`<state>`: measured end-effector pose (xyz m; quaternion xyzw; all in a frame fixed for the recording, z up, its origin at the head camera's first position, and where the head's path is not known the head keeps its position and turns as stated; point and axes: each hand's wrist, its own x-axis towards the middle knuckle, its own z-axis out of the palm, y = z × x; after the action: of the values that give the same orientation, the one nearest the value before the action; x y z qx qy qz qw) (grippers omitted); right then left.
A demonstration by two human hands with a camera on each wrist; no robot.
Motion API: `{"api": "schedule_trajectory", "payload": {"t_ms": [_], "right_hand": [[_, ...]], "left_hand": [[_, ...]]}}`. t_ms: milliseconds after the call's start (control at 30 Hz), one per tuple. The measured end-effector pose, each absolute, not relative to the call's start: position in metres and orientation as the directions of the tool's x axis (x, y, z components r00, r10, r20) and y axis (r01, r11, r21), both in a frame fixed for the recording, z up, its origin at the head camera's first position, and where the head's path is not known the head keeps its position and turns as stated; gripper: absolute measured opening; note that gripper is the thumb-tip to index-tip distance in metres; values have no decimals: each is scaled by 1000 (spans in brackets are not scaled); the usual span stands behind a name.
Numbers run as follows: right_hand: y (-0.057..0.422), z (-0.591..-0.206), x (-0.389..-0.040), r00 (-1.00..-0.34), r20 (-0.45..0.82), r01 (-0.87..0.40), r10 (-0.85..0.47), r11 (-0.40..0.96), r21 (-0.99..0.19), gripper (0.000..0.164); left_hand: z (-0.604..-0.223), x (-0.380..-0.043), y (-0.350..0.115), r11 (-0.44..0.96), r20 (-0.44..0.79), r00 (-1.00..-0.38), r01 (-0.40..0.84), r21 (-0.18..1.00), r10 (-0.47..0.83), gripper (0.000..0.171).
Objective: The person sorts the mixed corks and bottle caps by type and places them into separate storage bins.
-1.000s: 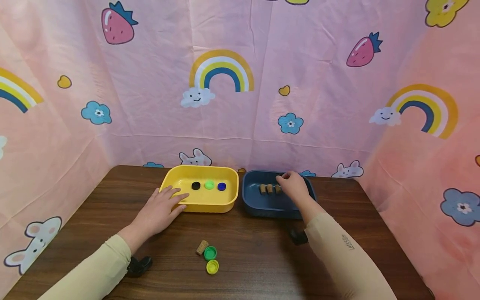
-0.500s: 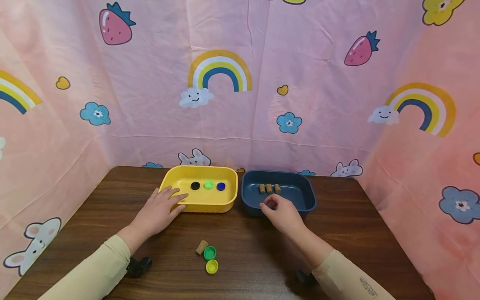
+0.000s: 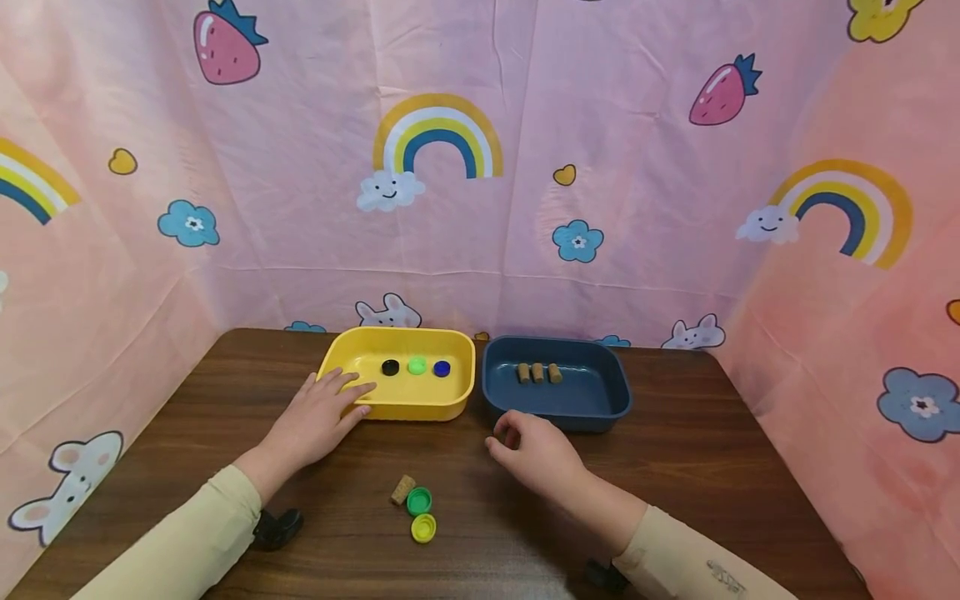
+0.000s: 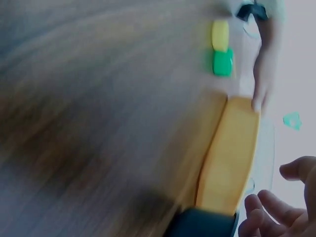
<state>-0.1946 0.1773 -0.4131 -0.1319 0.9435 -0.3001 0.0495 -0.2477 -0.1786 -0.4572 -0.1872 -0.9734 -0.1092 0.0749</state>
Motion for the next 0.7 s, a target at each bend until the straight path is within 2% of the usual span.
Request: {"api": "schedule_trajectory", "payload": {"t_ms": [133, 367, 567, 700], "right_hand": [[160, -414, -188, -887, -38, -389, -460, 789, -476, 24], [135, -421, -176, -682, -107, -659, -724, 671, -340, 36], [122, -430, -171, -489, -49, -859, -871, 491, -144, 38], [116, -433, -170, -407, -51, -912, -912, 409, -28, 38]], "left_hand": [[-457, -248, -179, 907, 184, -919, 380, 185, 347, 47], [-456, -248, -179, 906, 190, -918, 380, 185, 347, 46], [-456, -247, -179, 904, 194, -917, 385, 186, 350, 47], [-457, -247, -178, 904, 193, -917, 384, 188, 349, 47]]}}
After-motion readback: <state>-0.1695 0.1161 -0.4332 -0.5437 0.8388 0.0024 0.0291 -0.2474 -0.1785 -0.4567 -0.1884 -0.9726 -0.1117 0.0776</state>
